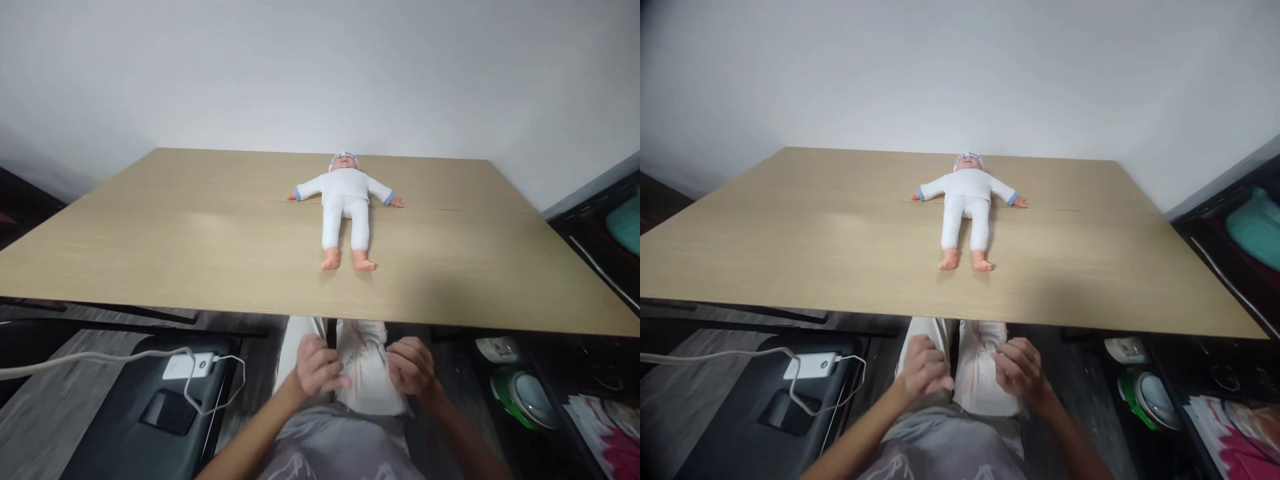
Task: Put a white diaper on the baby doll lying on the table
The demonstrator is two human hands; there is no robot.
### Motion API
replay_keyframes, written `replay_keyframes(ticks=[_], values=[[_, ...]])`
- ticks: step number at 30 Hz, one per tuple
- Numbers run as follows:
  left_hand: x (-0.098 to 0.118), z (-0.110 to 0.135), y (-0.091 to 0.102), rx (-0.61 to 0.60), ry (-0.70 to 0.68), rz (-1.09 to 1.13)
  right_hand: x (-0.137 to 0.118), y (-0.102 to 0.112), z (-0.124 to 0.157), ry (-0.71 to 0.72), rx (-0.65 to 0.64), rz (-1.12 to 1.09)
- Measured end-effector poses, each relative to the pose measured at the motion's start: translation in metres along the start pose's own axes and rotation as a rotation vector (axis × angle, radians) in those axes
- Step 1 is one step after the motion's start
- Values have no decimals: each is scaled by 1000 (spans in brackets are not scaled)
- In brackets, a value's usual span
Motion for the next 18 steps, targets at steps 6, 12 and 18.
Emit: replay_keyframes(ticks=[6, 12, 18], values=[[-73, 57, -62, 121, 309, 247, 62, -45, 103, -721, 69, -175], [-74, 13, -121, -94, 535, 649, 66, -88, 92, -939, -72, -589], [-7, 54, -110, -165, 514, 823, -10, -38, 70, -861, -19, -770]])
Point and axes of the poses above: each hand's wrist, its own z-axis away from the middle knuckle, its own y-axis out of the back of the hand, x = y × z, the point moved 9 cm from there along -z, towards the middle knuckle, and after that the axes turned 9 degrees about -x, right-handed, at the moved point
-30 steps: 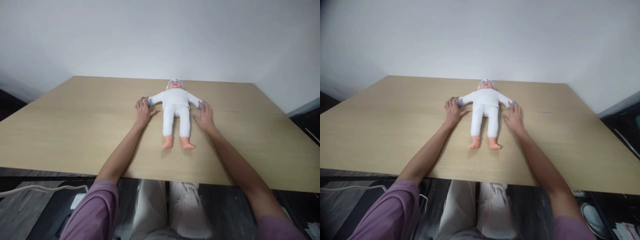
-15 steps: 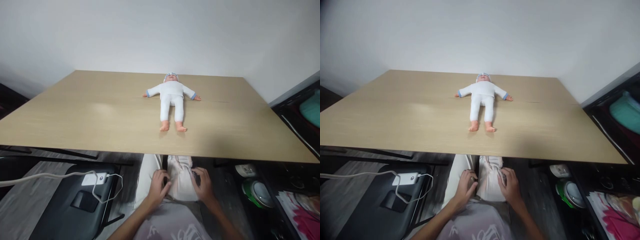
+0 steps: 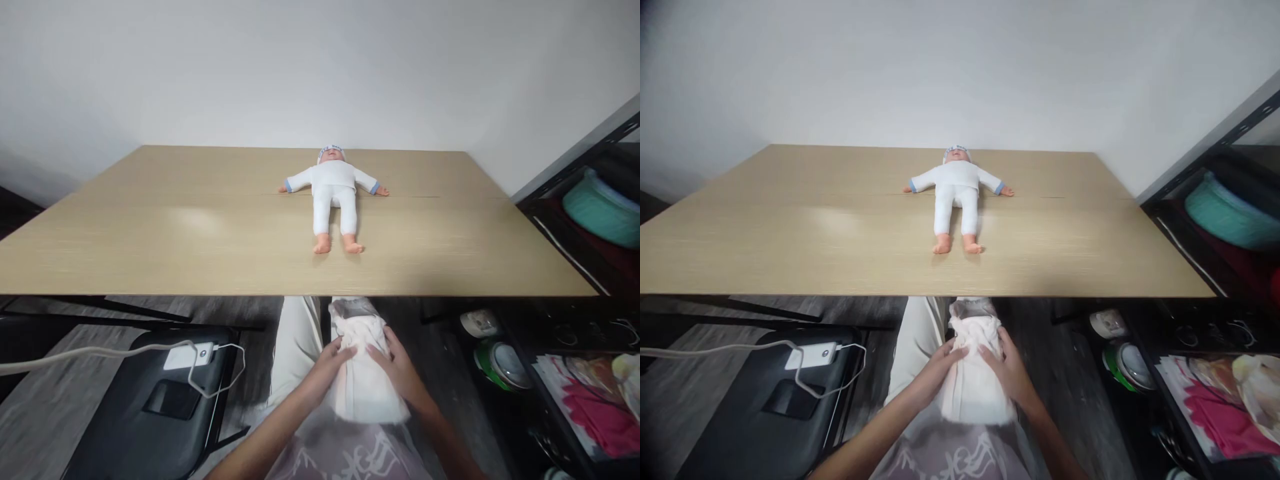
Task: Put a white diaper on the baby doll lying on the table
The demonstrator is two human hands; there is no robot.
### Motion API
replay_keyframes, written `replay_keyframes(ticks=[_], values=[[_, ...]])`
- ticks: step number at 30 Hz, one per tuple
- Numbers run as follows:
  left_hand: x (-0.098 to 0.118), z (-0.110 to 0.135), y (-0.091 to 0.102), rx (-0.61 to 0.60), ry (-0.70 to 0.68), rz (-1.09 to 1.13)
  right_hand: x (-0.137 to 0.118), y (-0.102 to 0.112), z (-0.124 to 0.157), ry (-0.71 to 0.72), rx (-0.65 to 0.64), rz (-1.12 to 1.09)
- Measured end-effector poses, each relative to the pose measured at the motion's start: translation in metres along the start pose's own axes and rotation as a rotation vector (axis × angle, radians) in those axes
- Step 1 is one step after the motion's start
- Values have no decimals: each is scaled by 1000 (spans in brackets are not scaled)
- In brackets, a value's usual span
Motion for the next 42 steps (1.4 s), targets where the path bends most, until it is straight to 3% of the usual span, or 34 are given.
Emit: replay_keyframes(ticks=[3, 6, 10, 13, 17, 20, 23, 25, 28, 30, 33, 35, 38, 42], values=[[24, 57, -7, 51, -116, -106, -34, -1, 45, 59, 4, 37], [41, 82, -18, 23, -163, -183, -60, -7, 63, 84, -23, 79], [65, 66, -14, 101, -285, -179, -85, -29, 39, 104, -124, 84], [74, 43, -4, 150, -328, -156, -94, -40, 11, 121, -118, 40], [75, 24, 11, 167, -330, -150, -88, -55, -18, 86, -200, -61], [70, 17, 19, 169, -293, -129, -80, -54, -29, 68, -237, -23], [67, 13, 22, 159, -272, -122, -70, -38, -33, 39, -155, 190], [65, 11, 26, 173, -265, -135, -72, -21, -30, 59, -12, 309], [59, 10, 30, 190, -245, -146, -97, -6, -20, 219, 200, 419], [56, 9, 30, 176, -234, -133, -124, -14, -20, 359, 230, 520], [55, 9, 27, 156, -233, -132, -155, -48, -38, 526, 77, 726], [56, 10, 25, 164, -236, -166, -162, -72, -61, 572, -62, 851], [59, 15, 26, 184, -238, -263, -154, -92, -97, 545, -182, 1002], [75, 29, 35, 203, -293, -596, -141, -98, -125, 504, -240, 1110]])
Point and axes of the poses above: each hand's wrist, its own z-axis away from the middle knuckle, its own y-axis out of the back of the hand, x = y × z, the point moved 9 cm from there along -z, towards the middle knuckle, and after that the axes turned 9 degrees about -x, right-handed, at the moved point
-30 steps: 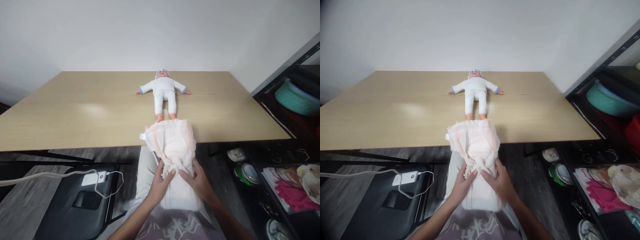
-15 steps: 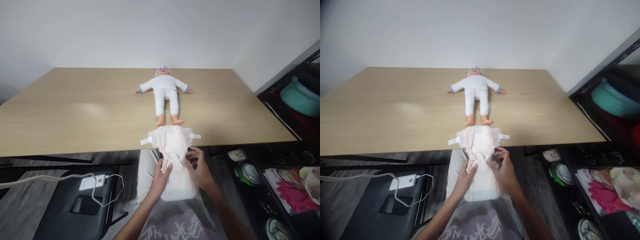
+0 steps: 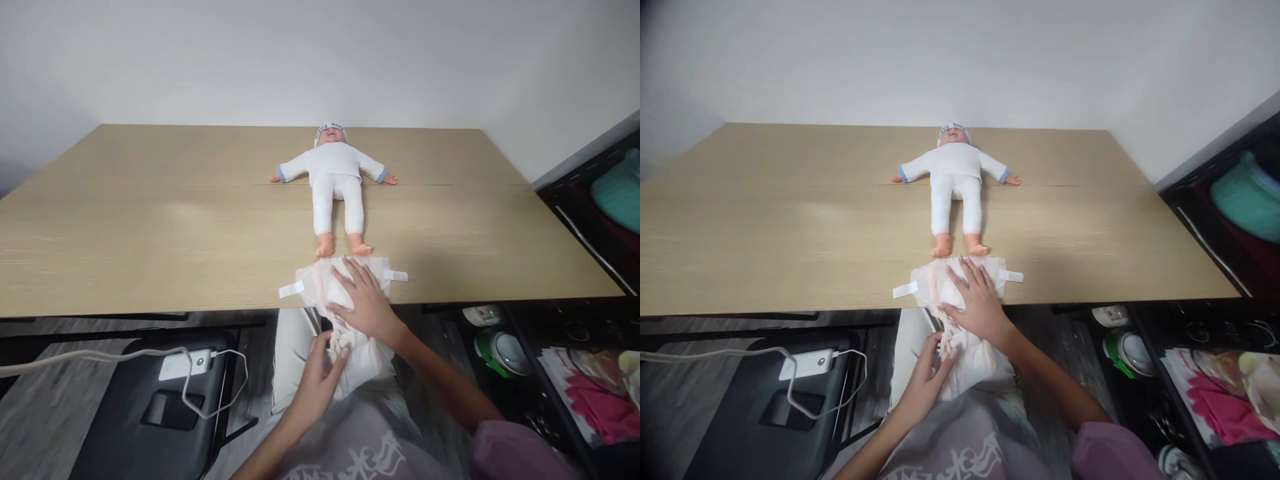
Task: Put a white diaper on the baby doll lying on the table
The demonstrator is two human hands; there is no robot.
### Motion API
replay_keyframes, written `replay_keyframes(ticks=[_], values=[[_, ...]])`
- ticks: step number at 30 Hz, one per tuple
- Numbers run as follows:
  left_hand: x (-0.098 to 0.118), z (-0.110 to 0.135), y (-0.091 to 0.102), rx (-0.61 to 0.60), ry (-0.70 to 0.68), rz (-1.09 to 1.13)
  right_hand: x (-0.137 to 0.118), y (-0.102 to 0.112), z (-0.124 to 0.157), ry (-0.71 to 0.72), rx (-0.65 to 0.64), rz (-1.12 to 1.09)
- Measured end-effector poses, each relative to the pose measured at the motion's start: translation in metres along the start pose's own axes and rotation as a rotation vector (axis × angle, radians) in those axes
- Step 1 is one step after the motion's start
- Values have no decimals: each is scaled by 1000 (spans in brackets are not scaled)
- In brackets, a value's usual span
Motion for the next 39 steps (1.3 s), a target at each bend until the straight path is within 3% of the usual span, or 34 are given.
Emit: replay_keyframes(ticks=[2, 5, 8, 11, 15, 19, 23, 26, 35, 39], values=[[18, 0, 13, -48, -140, -232, 3, -1, -2, 9, -8, 13], [59, -2, 34, -120, -453, -565, 5, 0, -1, 18, 5, 40], [101, -18, 60, -89, -737, -871, 5, -1, -1, 21, 14, 84], [126, -67, 81, -67, -822, -1070, 6, -3, -3, 18, 16, 109], [148, -154, 102, 13, -779, -1169, 8, -4, -4, 9, 32, 115], [157, -208, 84, -123, -820, -1392, 9, -6, -5, 0, 32, 109], [162, -226, 56, -330, -891, -1577, 8, -8, -5, 1, 22, 98], [168, -235, 40, -426, -972, -1581, 8, -6, -4, 10, 8, 68], [187, -255, 25, -453, -1070, -1537, 20, 1, -10, 43, -145, -2], [219, -252, 32, -473, -1083, -1349, 28, 3, -22, 46, -157, -1]])
Point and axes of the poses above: each hand's wrist, its own z-axis away from the middle knuckle, its own y-axis out of the back of the hand, x = y × z, the point moved 9 cm from there along -z, towards the middle knuckle, and after that the axes turned 9 degrees about -x, right-handed, at the moved point
